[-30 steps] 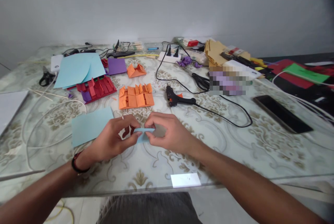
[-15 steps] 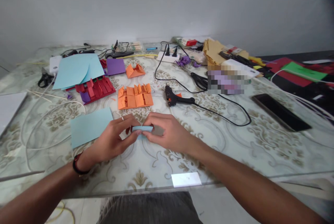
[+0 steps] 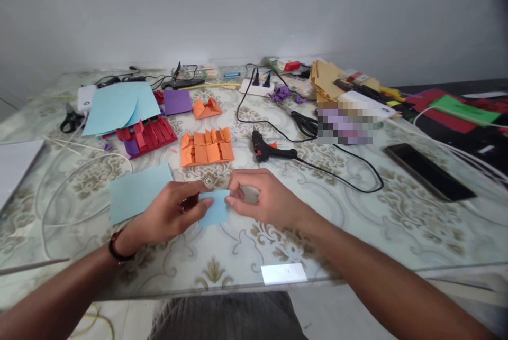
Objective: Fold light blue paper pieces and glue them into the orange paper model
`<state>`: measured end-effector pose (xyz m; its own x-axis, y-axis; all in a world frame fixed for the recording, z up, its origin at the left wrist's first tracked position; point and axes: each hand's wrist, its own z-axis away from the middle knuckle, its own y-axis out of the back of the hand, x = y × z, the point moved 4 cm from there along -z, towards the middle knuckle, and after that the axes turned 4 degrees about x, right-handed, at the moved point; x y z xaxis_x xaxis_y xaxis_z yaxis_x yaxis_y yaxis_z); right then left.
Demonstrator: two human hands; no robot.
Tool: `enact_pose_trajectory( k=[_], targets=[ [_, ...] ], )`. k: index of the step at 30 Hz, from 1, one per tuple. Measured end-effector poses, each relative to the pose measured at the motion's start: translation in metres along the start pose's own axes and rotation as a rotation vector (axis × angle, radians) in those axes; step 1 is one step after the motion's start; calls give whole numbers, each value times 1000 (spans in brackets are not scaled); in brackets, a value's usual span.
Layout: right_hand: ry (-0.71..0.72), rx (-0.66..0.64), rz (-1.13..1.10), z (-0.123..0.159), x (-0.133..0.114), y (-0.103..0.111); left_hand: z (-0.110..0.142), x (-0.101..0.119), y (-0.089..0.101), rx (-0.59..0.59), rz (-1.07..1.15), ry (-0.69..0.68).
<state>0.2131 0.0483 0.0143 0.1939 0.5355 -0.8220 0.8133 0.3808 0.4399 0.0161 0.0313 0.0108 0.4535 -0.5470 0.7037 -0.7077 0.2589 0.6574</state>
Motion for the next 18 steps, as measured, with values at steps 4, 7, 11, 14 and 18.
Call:
enact_pose_trajectory(
  k=[4,7,11,14,18],
  targets=[
    [41,-45,53,2,2,-12,1,0,-6,-19,-1,-4],
    [51,-77,60,3,1,-18,2,0,-9,-65,27,12],
    [21,-81,2,1,-1,-13,0,-1,-7,-63,57,41],
    [5,-61,-38,-1,-1,-4,-1,-2,-4,-20,59,55],
    [-3,-30,-24,-2,1,2,0,-7,-4,41,26,109]
  ],
)
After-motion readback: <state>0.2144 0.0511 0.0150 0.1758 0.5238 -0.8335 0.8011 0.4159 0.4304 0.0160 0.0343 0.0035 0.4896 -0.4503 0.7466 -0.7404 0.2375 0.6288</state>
